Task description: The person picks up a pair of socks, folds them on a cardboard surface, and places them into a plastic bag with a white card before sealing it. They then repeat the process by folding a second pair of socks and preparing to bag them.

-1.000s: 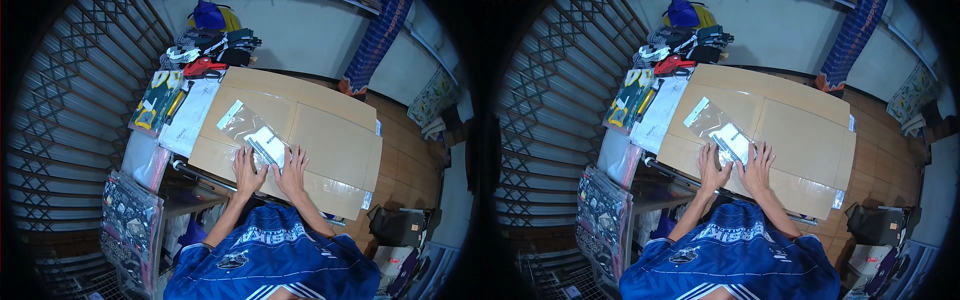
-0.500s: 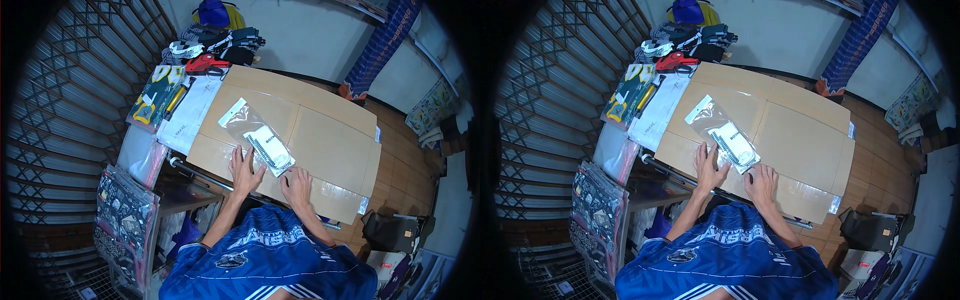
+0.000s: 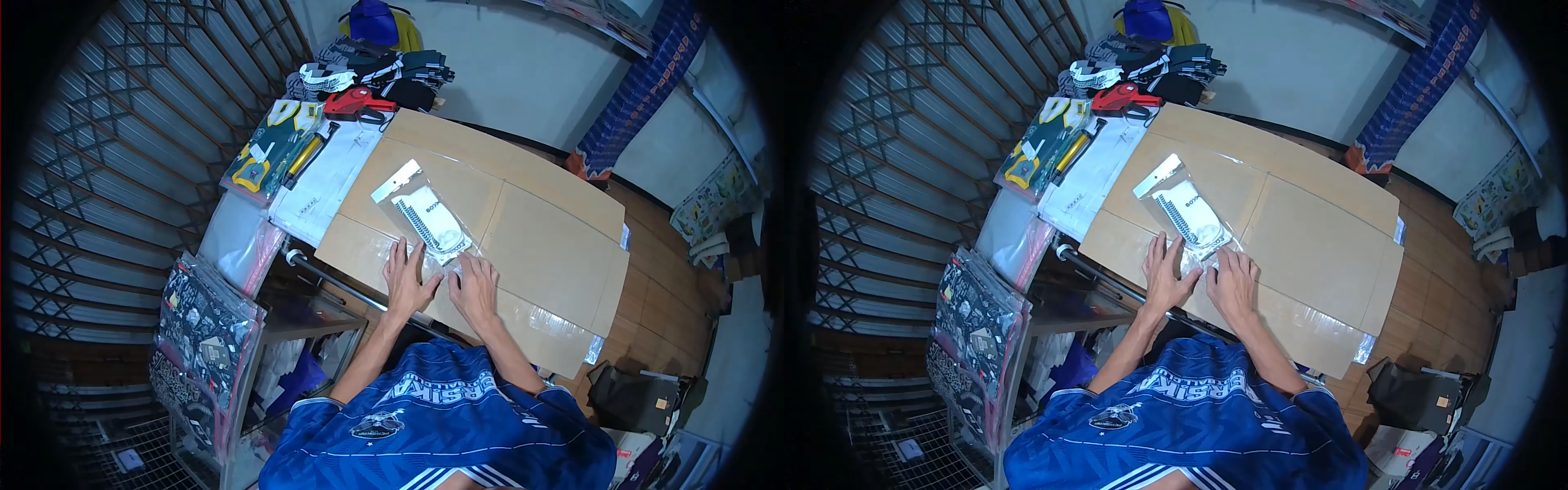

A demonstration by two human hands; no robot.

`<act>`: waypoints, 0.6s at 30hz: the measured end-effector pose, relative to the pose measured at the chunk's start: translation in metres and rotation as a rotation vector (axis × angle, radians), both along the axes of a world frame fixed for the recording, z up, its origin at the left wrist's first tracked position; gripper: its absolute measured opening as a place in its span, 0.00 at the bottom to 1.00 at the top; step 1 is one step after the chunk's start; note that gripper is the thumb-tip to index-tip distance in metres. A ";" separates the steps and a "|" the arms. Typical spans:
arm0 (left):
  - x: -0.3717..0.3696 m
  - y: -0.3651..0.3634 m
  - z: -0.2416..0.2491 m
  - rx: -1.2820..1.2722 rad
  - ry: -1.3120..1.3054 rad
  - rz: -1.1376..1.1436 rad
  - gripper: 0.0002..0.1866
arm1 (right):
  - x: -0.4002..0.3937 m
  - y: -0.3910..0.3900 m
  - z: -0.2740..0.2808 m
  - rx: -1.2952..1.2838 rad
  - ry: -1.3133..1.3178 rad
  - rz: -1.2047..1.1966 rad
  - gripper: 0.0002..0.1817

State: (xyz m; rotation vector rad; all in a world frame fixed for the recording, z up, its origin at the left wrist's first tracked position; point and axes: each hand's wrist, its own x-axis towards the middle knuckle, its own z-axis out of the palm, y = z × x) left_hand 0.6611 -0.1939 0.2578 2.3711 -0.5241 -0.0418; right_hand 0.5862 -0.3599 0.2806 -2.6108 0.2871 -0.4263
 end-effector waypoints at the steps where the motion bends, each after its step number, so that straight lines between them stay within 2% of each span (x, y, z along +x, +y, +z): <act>1: 0.000 0.000 0.000 -0.001 0.001 0.001 0.49 | 0.002 0.000 -0.003 0.002 0.003 0.016 0.28; 7: 0.001 -0.001 0.003 -0.018 0.019 0.010 0.49 | 0.009 0.000 -0.008 0.003 0.045 0.057 0.28; 10: 0.000 0.000 0.005 -0.033 0.028 0.006 0.50 | 0.007 -0.004 -0.003 -0.009 -0.009 0.077 0.26; 13: 0.003 0.004 0.002 -0.088 0.021 0.002 0.50 | 0.006 -0.018 -0.009 0.132 -0.098 0.073 0.20; 18: 0.007 0.016 0.006 -0.192 0.033 -0.043 0.50 | 0.008 -0.041 -0.003 0.302 -0.143 -0.231 0.11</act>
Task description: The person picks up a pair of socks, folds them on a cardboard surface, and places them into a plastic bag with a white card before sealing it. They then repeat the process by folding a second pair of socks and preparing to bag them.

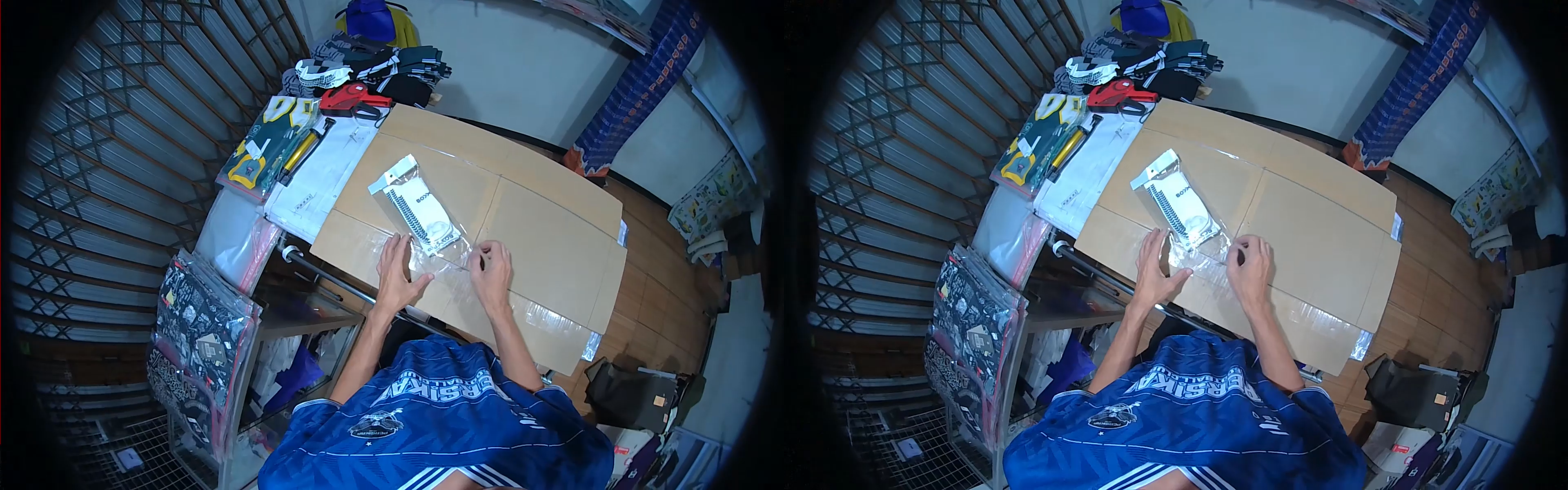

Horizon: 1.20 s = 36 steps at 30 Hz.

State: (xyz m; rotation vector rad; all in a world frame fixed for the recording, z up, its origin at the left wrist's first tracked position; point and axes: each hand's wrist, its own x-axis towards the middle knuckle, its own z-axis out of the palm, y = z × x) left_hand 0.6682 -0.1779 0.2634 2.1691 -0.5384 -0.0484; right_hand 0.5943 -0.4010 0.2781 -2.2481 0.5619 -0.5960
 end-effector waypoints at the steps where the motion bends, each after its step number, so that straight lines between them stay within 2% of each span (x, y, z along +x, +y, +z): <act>1: 0.000 0.001 0.003 -0.016 -0.011 -0.013 0.49 | 0.004 -0.006 -0.002 0.048 -0.010 -0.038 0.10; 4: 0.000 0.001 0.006 -0.131 0.100 0.090 0.44 | 0.018 -0.020 0.000 0.240 0.032 0.026 0.13; 5: -0.003 -0.004 0.003 -0.187 0.091 0.207 0.38 | 0.023 -0.023 0.002 0.243 0.068 0.040 0.14; 8: 0.000 -0.007 0.015 -0.193 0.297 0.217 0.36 | 0.039 -0.027 0.017 0.263 0.156 0.088 0.17; 13: -0.003 -0.024 0.019 -0.161 0.280 0.227 0.33 | 0.061 -0.041 0.000 0.277 0.231 0.179 0.18; 17: -0.002 -0.022 0.010 -0.180 0.295 0.201 0.29 | 0.065 -0.057 -0.017 0.314 0.285 0.267 0.14; 20: 0.002 -0.019 0.000 -0.271 0.313 0.197 0.19 | 0.065 -0.068 -0.027 0.441 0.303 0.389 0.09; 23: 0.006 -0.015 -0.009 -0.212 0.303 0.100 0.11 | 0.061 -0.070 -0.015 0.493 0.350 0.459 0.09; 26: 0.004 -0.014 0.006 -0.184 0.332 0.071 0.11 | 0.058 -0.069 -0.003 0.507 0.363 0.497 0.10; 29: 0.008 -0.006 -0.002 -0.180 0.324 0.003 0.14 | 0.056 -0.072 -0.003 0.497 0.343 0.545 0.11; 32: 0.007 0.000 -0.007 -0.223 0.243 -0.044 0.12 | 0.051 -0.075 -0.008 0.504 0.304 0.573 0.10; 36: 0.002 0.002 -0.012 -0.317 0.308 -0.033 0.08 | 0.043 -0.072 -0.003 0.514 0.313 0.584 0.09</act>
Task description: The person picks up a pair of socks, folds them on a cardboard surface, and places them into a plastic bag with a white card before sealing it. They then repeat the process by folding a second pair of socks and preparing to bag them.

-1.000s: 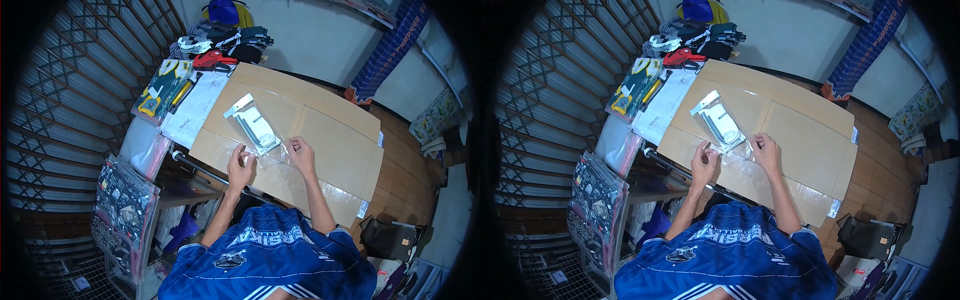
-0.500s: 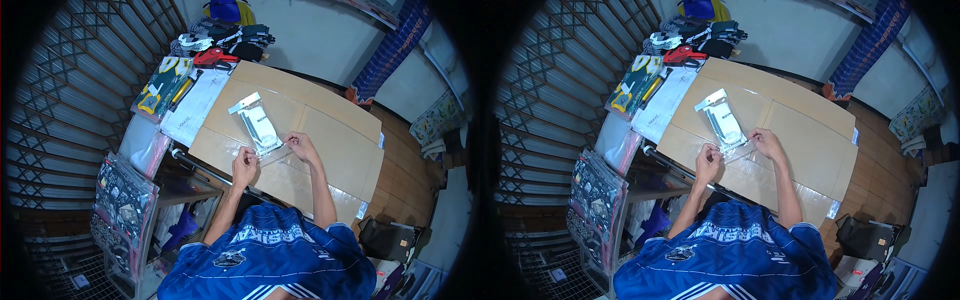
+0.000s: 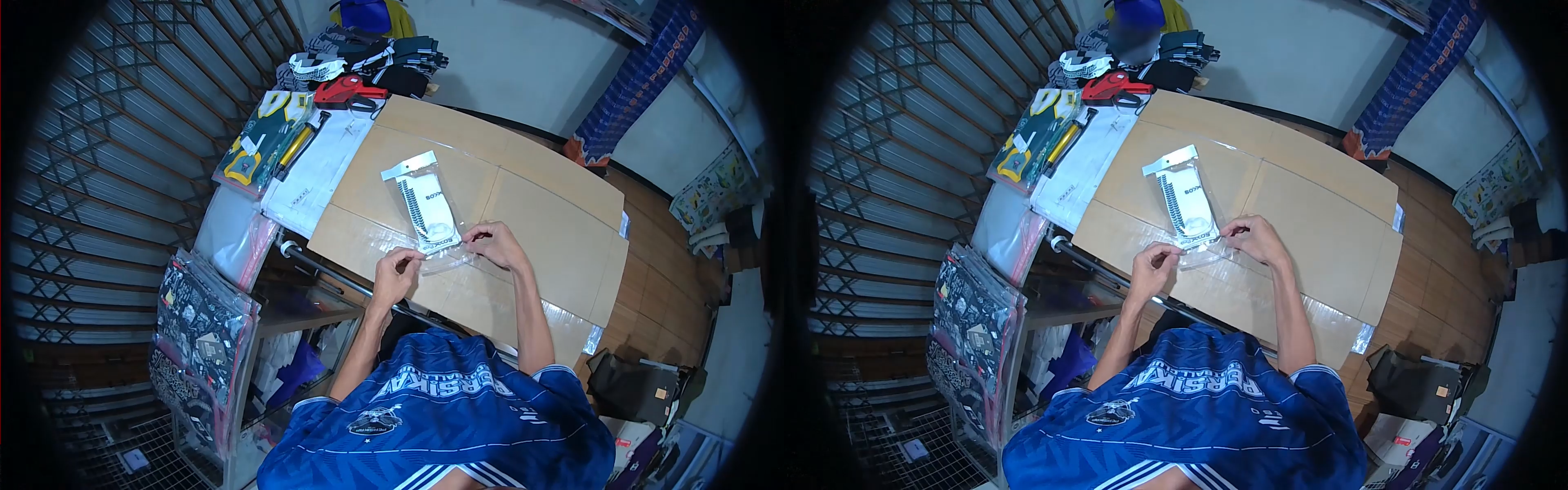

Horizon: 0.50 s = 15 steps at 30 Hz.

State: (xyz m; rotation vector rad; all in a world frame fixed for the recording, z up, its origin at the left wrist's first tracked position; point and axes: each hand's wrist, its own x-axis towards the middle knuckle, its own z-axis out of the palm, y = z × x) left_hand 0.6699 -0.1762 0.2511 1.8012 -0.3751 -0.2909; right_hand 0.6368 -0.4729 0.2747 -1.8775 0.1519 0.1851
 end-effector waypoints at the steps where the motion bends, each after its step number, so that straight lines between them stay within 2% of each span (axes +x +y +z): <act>1: -0.001 0.000 0.000 -0.019 -0.001 0.000 0.07 | -0.001 0.001 0.001 0.003 -0.004 0.002 0.10; 8: -0.002 0.005 0.008 0.031 0.021 0.040 0.08 | -0.001 0.002 0.007 0.001 -0.028 -0.020 0.09; 15: 0.000 -0.003 0.010 0.082 -0.027 0.107 0.13 | -0.001 0.006 0.000 -0.017 -0.044 -0.065 0.12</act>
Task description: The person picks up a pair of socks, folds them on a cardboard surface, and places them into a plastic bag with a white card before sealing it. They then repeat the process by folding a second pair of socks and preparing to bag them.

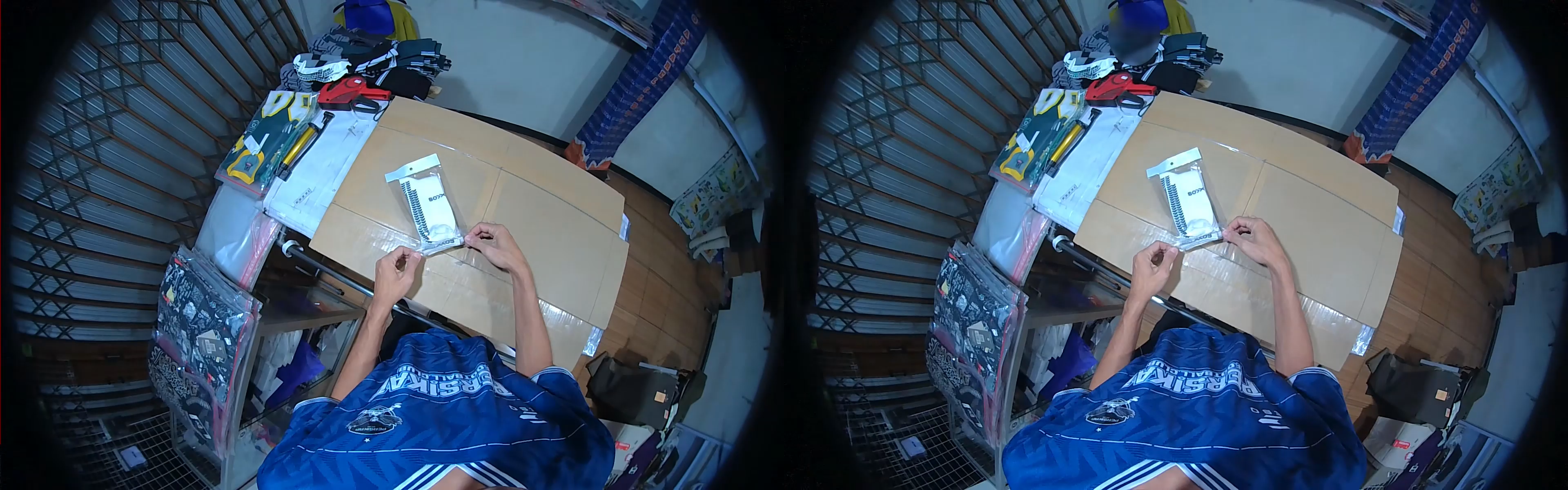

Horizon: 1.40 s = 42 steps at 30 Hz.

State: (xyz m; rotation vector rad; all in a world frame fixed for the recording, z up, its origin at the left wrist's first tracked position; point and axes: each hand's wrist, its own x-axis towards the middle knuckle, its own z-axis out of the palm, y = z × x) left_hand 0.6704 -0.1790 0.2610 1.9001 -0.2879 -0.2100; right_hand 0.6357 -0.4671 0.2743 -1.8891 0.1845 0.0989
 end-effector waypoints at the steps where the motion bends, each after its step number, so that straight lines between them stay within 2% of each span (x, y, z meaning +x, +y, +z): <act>1: 0.001 -0.001 0.001 0.025 0.018 0.012 0.14 | 0.000 0.001 -0.001 -0.006 -0.004 -0.012 0.13; 11: -0.001 -0.018 -0.003 0.033 -0.087 0.155 0.17 | -0.003 0.020 -0.021 -0.099 -0.144 -0.195 0.13; 17: 0.001 -0.020 -0.015 0.063 -0.109 0.192 0.13 | -0.002 0.035 -0.024 -0.187 -0.187 -0.353 0.13; 20: -0.007 -0.029 0.013 -0.047 -0.075 0.227 0.08 | -0.001 0.037 -0.025 -0.194 -0.195 -0.385 0.13; 23: -0.007 -0.027 0.007 0.101 -0.431 0.123 0.07 | -0.001 0.040 -0.021 -0.184 -0.162 -0.406 0.12; 25: -0.009 -0.022 0.004 0.141 -0.421 0.083 0.12 | 0.000 0.043 -0.020 -0.175 -0.133 -0.423 0.12; 29: -0.011 -0.018 -0.003 0.130 -0.511 0.048 0.17 | 0.001 0.049 -0.018 -0.036 -0.060 -0.480 0.14; 33: -0.016 -0.020 0.008 0.108 -0.491 0.080 0.18 | -0.004 0.048 0.011 0.072 0.054 -0.457 0.15; 37: -0.008 -0.018 0.016 0.074 -0.543 0.056 0.17 | -0.010 0.046 0.013 0.179 0.087 -0.423 0.13; 40: 0.000 -0.013 0.032 0.090 -0.583 -0.001 0.15 | -0.018 0.048 0.038 0.042 0.007 -0.444 0.20; 42: 0.003 -0.011 0.043 0.092 -0.577 -0.038 0.15 | -0.025 0.056 0.074 -0.126 -0.342 -0.373 0.25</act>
